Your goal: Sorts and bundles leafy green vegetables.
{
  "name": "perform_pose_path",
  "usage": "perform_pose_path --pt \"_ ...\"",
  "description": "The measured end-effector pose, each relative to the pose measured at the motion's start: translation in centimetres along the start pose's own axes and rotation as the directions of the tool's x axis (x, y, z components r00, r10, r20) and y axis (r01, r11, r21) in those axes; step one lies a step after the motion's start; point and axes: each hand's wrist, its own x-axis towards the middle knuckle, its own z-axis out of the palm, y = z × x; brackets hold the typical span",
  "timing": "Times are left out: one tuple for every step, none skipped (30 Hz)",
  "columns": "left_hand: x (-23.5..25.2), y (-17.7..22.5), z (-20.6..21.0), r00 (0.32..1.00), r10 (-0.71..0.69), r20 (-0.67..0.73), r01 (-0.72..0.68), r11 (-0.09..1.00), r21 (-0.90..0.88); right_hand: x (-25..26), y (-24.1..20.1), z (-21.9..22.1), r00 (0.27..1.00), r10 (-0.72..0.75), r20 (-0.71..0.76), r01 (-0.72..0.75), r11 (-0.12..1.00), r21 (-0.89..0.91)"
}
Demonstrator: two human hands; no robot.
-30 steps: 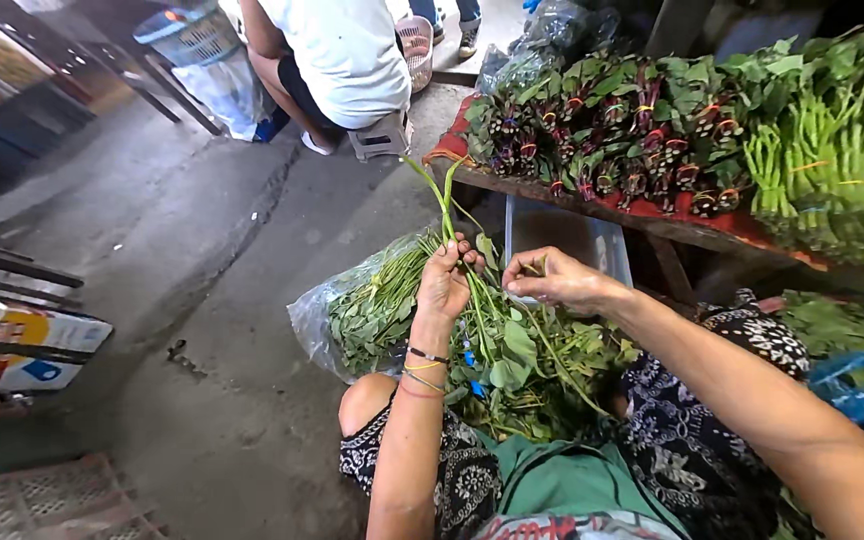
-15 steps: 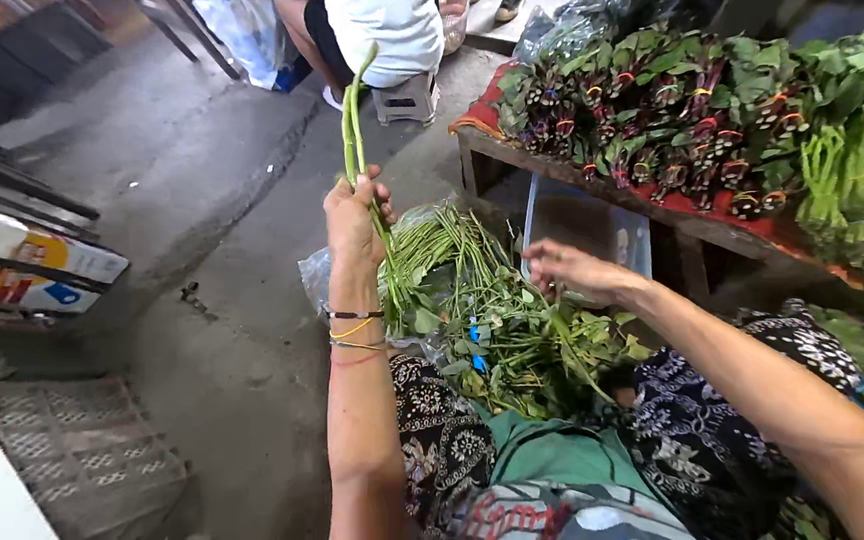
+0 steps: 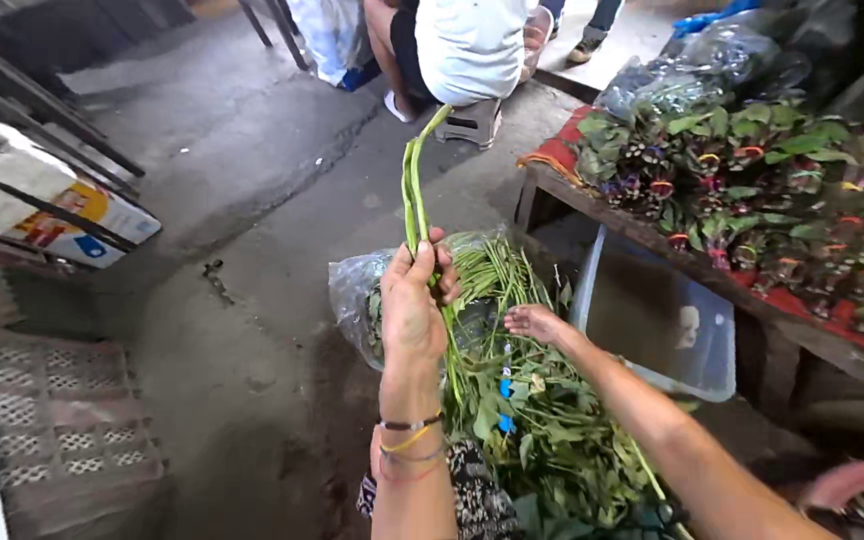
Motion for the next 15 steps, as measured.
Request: perform_pose_path --pt "0.0 0.4 -0.3 0.999 0.023 -0.034 -0.024 1.000 -0.018 2.2 0.3 1.2 0.994 0.019 -0.110 -0.010 0.997 0.082" --pt "0.2 0.6 -0.5 0.997 0.050 -0.066 -0.052 0.998 -0.032 3.9 0.6 2.2 0.983 0.040 -0.179 -0.022 0.994 0.105" --pt "0.4 0.6 -0.6 0.993 0.071 -0.097 -0.076 0.996 -0.046 5.4 0.9 3.1 0.972 0.041 -0.233 -0.024 0.997 0.073" --pt "0.7 0.5 -0.6 0.989 0.080 -0.121 -0.087 0.994 -0.058 6.3 1.1 4.1 0.961 0.015 -0.276 -0.016 1.000 -0.002" --pt "0.9 0.3 -0.6 0.990 0.067 -0.128 -0.076 0.995 -0.070 6.9 1.2 4.7 0.952 -0.030 -0.306 -0.001 0.995 -0.100" --pt "1.1 0.2 -0.6 0.992 0.047 -0.121 -0.057 0.995 -0.080 7.1 1.1 5.3 0.940 -0.081 -0.330 0.011 0.978 -0.210" --pt "1.2 0.1 -0.6 0.994 0.029 -0.107 -0.039 0.995 -0.092 7.1 0.9 5.7 0.931 -0.124 -0.343 0.006 0.945 -0.327" --pt "1.2 0.2 -0.7 0.995 0.017 -0.094 -0.026 0.994 -0.103 6.7 0.5 6.1 0.930 -0.150 -0.335 -0.007 0.905 -0.426" --pt "1.3 0.4 -0.7 0.996 0.016 -0.087 -0.025 0.994 -0.105 6.1 -0.1 6.5 0.936 -0.169 -0.310 -0.004 0.873 -0.487" --pt "1.3 0.5 -0.9 0.996 0.027 -0.090 -0.036 0.994 -0.099 5.1 -0.7 6.8 0.947 -0.185 -0.262 0.027 0.860 -0.510" --pt "1.2 0.6 -1.0 0.993 0.046 -0.105 -0.056 0.994 -0.090 3.7 -1.5 7.1 0.956 -0.209 -0.205 0.082 0.864 -0.497" --pt "1.1 0.6 -1.1 0.991 0.072 -0.117 -0.081 0.994 -0.072 1.8 -2.4 7.2 0.958 -0.243 -0.151 0.152 0.879 -0.453" --pt "1.0 0.7 -1.3 0.987 0.101 -0.122 -0.107 0.993 -0.047 -0.6 -3.5 7.2 0.949 -0.295 -0.111 0.231 0.890 -0.392" --pt "0.8 0.7 -1.4 0.984 0.133 -0.117 -0.136 0.991 -0.010 -3.3 -4.7 7.0 0.928 -0.363 -0.080 0.319 0.889 -0.329" --pt "0.7 0.6 -1.5 0.979 0.172 -0.104 -0.169 0.985 0.041 -6.1 -6.1 6.5 0.896 -0.440 -0.052 0.411 0.869 -0.277"
